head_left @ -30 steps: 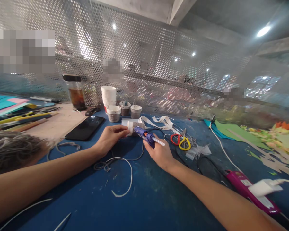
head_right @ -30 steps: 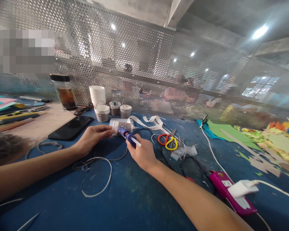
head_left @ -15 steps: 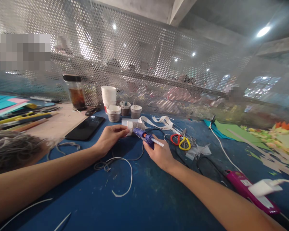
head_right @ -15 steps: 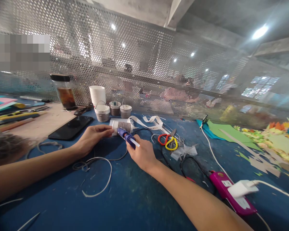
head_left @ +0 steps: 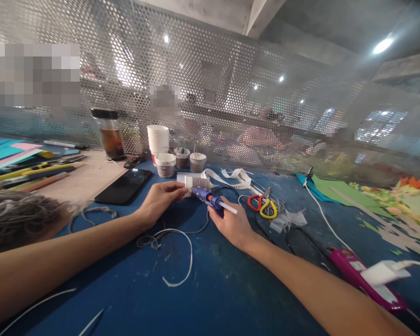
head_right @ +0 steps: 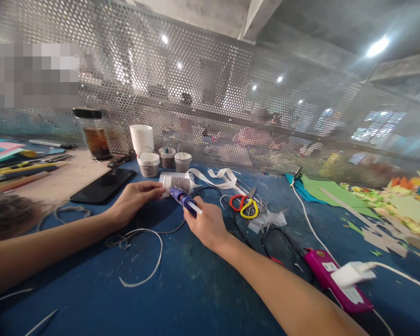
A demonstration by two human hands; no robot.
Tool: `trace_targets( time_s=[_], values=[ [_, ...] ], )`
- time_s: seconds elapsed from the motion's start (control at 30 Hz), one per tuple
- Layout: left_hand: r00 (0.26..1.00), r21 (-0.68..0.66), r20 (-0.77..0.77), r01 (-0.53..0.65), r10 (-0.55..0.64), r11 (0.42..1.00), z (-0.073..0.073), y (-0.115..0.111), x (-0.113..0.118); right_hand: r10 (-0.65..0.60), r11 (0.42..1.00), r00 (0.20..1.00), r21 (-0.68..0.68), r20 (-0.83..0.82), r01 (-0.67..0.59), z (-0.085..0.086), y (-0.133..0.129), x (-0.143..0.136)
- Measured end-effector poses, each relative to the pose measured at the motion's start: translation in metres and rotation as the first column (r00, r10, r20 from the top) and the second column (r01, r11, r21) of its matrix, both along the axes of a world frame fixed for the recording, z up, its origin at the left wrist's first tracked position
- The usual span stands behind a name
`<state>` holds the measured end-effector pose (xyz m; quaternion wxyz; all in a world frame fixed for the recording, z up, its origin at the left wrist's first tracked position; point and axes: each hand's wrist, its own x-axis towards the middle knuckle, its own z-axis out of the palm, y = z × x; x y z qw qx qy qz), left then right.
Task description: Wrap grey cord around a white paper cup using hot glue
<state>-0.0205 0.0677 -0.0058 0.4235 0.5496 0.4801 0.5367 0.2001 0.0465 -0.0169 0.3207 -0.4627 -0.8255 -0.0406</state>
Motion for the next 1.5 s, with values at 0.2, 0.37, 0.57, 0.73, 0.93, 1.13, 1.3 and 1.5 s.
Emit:
trace_targets(
  time_s=[0.2, 0.37, 0.57, 0.73, 0.93, 1.13, 1.3, 1.5],
  values=[
    [1.0, 0.004, -0.015, -0.003, 0.003, 1.0, 0.003, -0.002, 0.001, -0.009, 1.0, 1.0, -0.011, 0.016, 0.009, 0.001, -0.001, -0.001],
    [1.0, 0.014, -0.021, -0.009, 0.009, 1.0, 0.004, -0.002, 0.002, -0.009, 1.0, 1.0, -0.015, 0.025, 0.009, 0.001, -0.001, -0.001],
    [1.0, 0.017, -0.013, -0.004, 0.004, 1.0, 0.001, 0.0, 0.0, -0.002, 1.0, 1.0, -0.027, 0.028, 0.003, 0.001, -0.002, 0.0],
    [1.0, 0.02, -0.017, -0.01, 0.011, 1.0, 0.001, 0.0, 0.0, -0.012, 1.0, 0.999, -0.011, 0.046, 0.013, 0.002, -0.002, 0.0],
    [1.0, 0.019, -0.021, -0.01, 0.011, 1.0, 0.002, -0.001, 0.0, -0.012, 1.0, 0.999, -0.009, 0.05, 0.012, 0.0, -0.002, 0.0],
    [1.0, 0.007, 0.013, -0.017, 0.017, 1.0, 0.0, 0.001, 0.0, 0.017, 1.0, 1.0, -0.019, 0.001, -0.017, 0.003, -0.003, 0.0],
    [0.999, 0.02, 0.042, -0.014, 0.014, 1.0, -0.001, 0.0, -0.001, 0.063, 0.995, 0.995, -0.067, -0.08, -0.068, 0.009, -0.008, 0.001],
    [0.997, 0.03, 0.069, -0.022, 0.02, 0.999, -0.003, 0.004, -0.004, 0.137, 0.983, 0.984, -0.104, -0.111, -0.148, 0.014, -0.016, 0.01]
  ],
)
